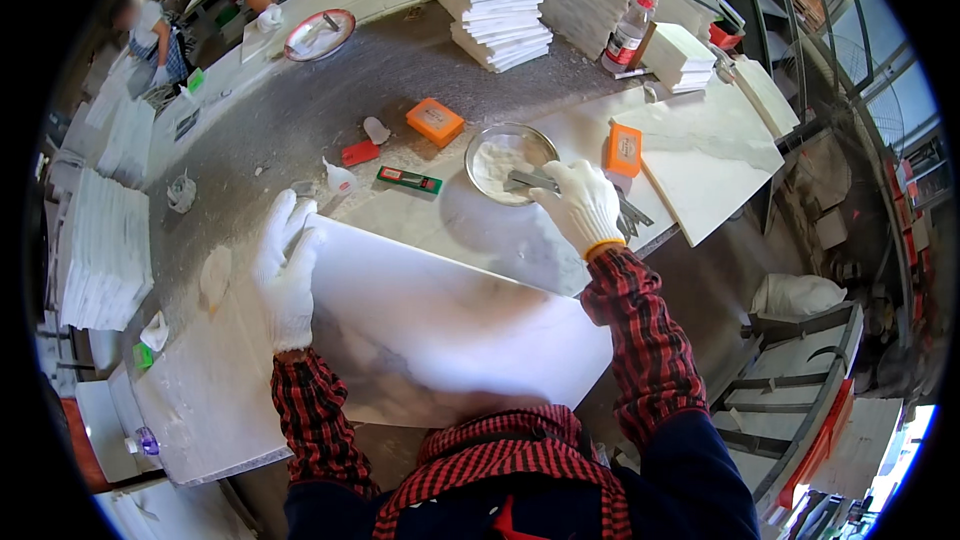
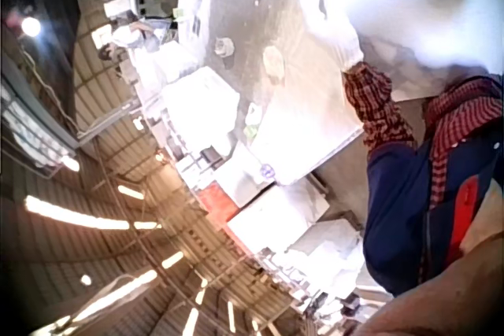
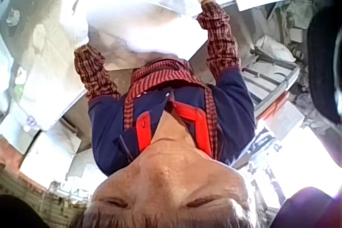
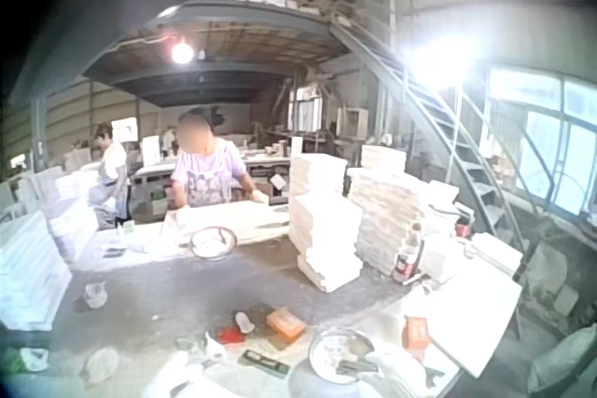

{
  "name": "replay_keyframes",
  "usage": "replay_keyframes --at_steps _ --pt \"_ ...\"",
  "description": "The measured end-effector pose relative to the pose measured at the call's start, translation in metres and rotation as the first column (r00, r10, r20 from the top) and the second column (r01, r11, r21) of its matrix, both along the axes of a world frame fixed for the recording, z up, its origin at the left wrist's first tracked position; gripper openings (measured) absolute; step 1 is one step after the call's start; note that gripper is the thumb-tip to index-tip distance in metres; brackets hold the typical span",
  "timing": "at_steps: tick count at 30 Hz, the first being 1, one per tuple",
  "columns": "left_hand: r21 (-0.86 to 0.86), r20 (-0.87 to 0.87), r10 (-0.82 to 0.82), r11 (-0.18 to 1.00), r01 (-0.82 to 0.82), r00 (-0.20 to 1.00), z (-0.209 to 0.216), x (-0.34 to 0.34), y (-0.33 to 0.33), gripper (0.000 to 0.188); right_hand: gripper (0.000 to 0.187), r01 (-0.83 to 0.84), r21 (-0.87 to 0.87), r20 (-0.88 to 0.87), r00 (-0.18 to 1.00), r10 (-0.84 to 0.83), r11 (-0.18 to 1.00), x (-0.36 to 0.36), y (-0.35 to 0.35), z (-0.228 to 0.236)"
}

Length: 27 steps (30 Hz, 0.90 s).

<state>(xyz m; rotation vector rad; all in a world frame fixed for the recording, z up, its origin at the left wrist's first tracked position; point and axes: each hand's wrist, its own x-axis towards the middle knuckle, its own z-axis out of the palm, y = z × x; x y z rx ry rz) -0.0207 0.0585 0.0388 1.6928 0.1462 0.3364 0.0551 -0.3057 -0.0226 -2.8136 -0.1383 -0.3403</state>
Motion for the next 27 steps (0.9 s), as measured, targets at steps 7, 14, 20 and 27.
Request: replay_keyframes --at_steps 7,14,20,27 --pt "0.071 -0.007 0.018 0.997 -0.018 1.0 0.004 -0.002 -0.001 0.057 0.023 -0.038 -0.264 -0.037 0.999 0.029 0.964 0.023 0.011 0.005" --pt "0.044 -0.056 0.018 0.999 -0.015 0.998 0.008 -0.003 -0.004 0.06 0.012 -0.209 -0.631 -0.087 0.976 0.2 0.747 0.056 0.007 -0.004" --pt "0.026 -0.045 0.048 0.999 -0.047 0.998 0.006 -0.005 -0.002 0.059 0.015 -0.221 -0.553 -0.108 0.975 0.193 0.803 0.063 0.004 0.01" --pt "0.049 -0.075 0.004 0.999 0.0 0.997 0.009 -0.005 -0.001 0.061 0.018 -0.176 -0.126 -0.28 0.951 0.135 0.976 0.069 0.012 -0.013"
